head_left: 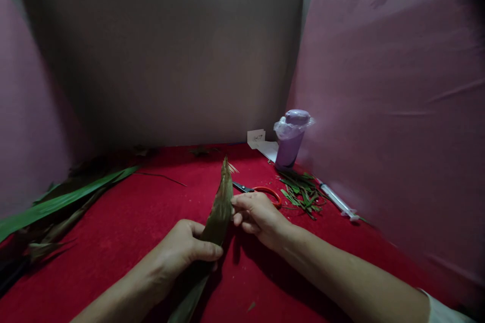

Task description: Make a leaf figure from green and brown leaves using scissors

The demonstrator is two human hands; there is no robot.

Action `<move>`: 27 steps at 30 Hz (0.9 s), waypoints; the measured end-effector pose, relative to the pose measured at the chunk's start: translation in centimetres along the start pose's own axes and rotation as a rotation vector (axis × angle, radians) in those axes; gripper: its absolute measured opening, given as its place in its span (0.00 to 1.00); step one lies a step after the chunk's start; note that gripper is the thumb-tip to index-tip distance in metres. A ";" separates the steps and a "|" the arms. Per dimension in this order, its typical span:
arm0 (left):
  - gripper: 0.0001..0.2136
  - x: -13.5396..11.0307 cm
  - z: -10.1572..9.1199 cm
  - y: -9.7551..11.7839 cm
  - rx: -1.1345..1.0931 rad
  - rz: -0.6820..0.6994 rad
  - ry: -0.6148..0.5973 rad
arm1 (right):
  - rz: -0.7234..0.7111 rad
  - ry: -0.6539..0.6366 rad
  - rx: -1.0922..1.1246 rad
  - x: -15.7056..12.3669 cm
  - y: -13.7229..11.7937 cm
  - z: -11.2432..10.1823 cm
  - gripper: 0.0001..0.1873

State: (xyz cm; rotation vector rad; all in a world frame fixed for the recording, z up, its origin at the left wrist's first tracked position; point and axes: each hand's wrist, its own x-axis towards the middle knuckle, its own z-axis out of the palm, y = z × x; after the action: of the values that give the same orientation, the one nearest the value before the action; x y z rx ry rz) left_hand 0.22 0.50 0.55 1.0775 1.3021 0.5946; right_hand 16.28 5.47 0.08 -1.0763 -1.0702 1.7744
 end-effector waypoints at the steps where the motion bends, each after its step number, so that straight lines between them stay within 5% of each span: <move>1: 0.08 0.0 0.0 0.0 -0.009 -0.002 -0.003 | 0.004 0.002 0.005 0.0 0.0 0.0 0.06; 10: 0.07 -0.5 0.2 0.5 0.037 0.019 0.056 | 0.071 0.074 -0.034 0.2 0.1 -0.3 0.10; 20: 0.03 -0.3 0.2 -0.3 0.167 0.149 0.096 | 0.032 0.046 -0.080 0.2 0.4 -0.6 0.11; 27: 0.05 -0.6 0.1 0.1 0.148 0.115 0.086 | 0.002 0.001 -0.064 0.4 0.4 -0.6 0.07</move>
State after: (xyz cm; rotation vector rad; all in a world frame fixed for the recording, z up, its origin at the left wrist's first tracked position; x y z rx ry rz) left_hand 0.26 0.02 0.94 1.2668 1.3823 0.6433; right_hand 16.58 5.88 -0.57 -1.1165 -1.1329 1.7512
